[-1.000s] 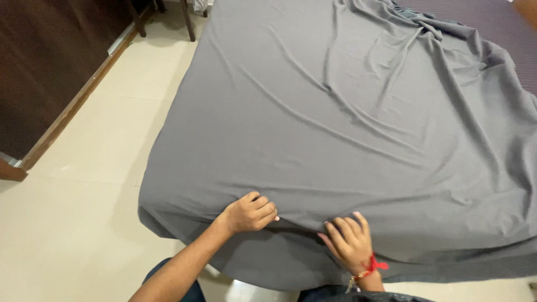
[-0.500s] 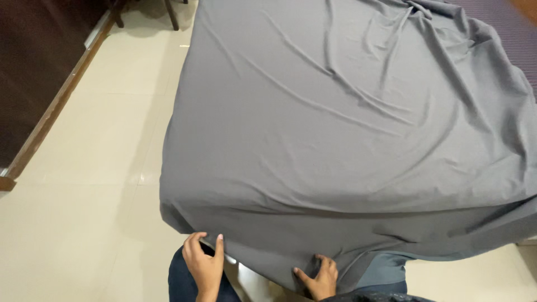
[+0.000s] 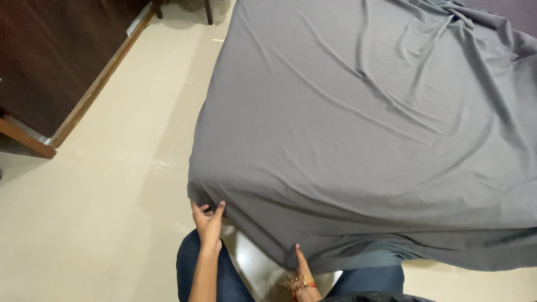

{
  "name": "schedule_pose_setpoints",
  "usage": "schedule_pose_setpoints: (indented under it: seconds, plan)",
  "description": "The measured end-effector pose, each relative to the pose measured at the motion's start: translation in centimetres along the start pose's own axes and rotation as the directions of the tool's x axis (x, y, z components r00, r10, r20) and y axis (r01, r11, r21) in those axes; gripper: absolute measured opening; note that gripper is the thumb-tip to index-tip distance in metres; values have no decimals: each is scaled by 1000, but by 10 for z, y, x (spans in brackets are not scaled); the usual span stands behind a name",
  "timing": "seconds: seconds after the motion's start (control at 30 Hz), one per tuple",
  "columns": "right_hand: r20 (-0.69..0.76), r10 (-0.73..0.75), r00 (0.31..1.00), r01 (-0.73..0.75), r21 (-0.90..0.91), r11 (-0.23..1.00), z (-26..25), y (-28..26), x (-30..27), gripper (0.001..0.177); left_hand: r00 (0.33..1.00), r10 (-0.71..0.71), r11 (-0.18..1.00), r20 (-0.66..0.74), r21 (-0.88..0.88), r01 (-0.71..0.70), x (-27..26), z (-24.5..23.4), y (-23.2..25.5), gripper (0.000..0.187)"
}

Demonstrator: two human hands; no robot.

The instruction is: The person smooths a gray bedsheet over a mattress and tucks the edges of the sheet under the mattress by hand while moving around the bed.

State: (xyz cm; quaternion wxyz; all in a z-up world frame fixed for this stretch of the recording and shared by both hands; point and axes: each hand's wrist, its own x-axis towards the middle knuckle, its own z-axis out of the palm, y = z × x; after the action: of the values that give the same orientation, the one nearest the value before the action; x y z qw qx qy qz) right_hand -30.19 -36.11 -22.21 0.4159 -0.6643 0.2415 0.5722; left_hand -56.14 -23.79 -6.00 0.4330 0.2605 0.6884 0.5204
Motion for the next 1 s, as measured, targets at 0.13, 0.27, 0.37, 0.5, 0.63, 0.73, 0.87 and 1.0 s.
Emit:
schedule_pose_setpoints:
  seconds: [0.13,0.27,0.37,0.5,0.63,0.73,0.87,1.0]
  plan:
    - [196,-68,978,-11,379,925,24,-35,9,69,995,97,993,-21,64,-95,25,-5,-19,43]
    - [344,-315,885,217,294,931,36,-60,16,37,991,-44,945,129,-317,83,22,-18,-39,43]
    - [513,-384,767,194,386,902,31,-62,1,26,939,-139,714,314,-625,315,23,-23,-63,36]
    - [383,-390,837,272,328,905,35,-67,-34,21,873,-108,458,475,-756,468,31,-16,-78,32]
    - [517,-433,738,281,349,894,39,-69,-26,16,857,-44,380,514,-785,490,25,1,-72,32]
    - [659,-482,578,301,377,876,48,-77,-24,14,924,-9,607,383,-732,310,21,20,-58,35]
    - [705,-479,524,177,460,870,61,-79,-71,13,962,-45,776,270,-597,204,28,25,-45,37]
    - [743,-529,409,104,538,837,66,-77,-101,22,989,-56,912,139,-397,107,28,27,-48,37]
